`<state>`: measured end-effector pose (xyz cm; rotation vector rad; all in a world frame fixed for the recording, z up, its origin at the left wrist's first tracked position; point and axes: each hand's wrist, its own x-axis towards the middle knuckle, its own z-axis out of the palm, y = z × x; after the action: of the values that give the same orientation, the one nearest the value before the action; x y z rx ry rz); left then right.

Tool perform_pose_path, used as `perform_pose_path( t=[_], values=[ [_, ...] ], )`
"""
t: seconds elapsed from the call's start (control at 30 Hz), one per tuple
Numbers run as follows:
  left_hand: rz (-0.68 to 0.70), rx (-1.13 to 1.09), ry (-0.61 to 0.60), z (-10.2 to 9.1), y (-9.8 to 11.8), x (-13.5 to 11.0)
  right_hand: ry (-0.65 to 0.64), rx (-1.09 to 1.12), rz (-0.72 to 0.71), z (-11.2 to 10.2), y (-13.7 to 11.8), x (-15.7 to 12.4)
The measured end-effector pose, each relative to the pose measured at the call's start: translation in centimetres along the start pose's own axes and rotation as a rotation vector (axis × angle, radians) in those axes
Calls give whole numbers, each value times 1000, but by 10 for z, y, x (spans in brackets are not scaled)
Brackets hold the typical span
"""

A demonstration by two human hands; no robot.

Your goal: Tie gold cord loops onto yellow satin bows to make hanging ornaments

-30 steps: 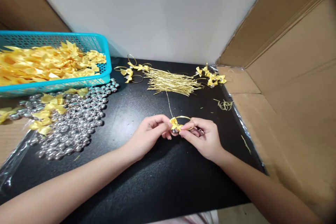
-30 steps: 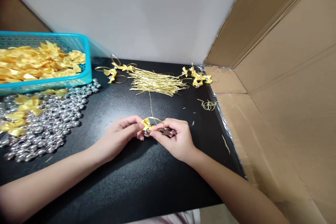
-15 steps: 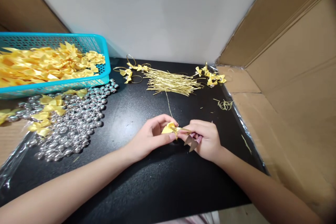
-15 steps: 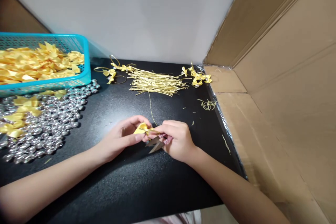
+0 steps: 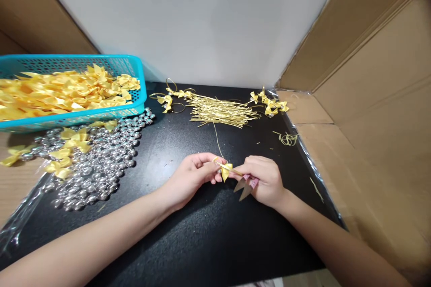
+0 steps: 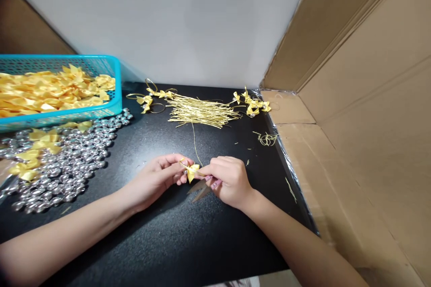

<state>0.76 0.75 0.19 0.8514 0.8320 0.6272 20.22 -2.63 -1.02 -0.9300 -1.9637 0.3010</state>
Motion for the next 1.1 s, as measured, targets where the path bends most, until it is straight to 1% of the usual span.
perform_pose_path(
  t=[0.13, 0.2, 0.4, 0.57, 0.8, 0.93, 1.1],
  values=[
    [19, 103, -14, 1, 1, -2, 51, 0, 30, 4, -2, 0],
    [9, 116, -28, 2, 1, -2, 59, -8, 34, 6, -4, -1],
    [-31, 27, -63, 3, 4, -3, 26, -59, -14, 4, -2, -1],
    [-44, -20, -52, 4, 4, -3, 7, -55, -23, 1, 0, -2],
    [-48, -13, -41, 5, 5, -4, 22, -136, -70, 1, -2, -5],
    [-39, -12, -40, 5, 5, -4, 23, -158, -75, 2, -2, -5],
    [-30, -72, -75, 4, 3, -2, 6, -138, -53, 2, -1, -3]
  ],
)
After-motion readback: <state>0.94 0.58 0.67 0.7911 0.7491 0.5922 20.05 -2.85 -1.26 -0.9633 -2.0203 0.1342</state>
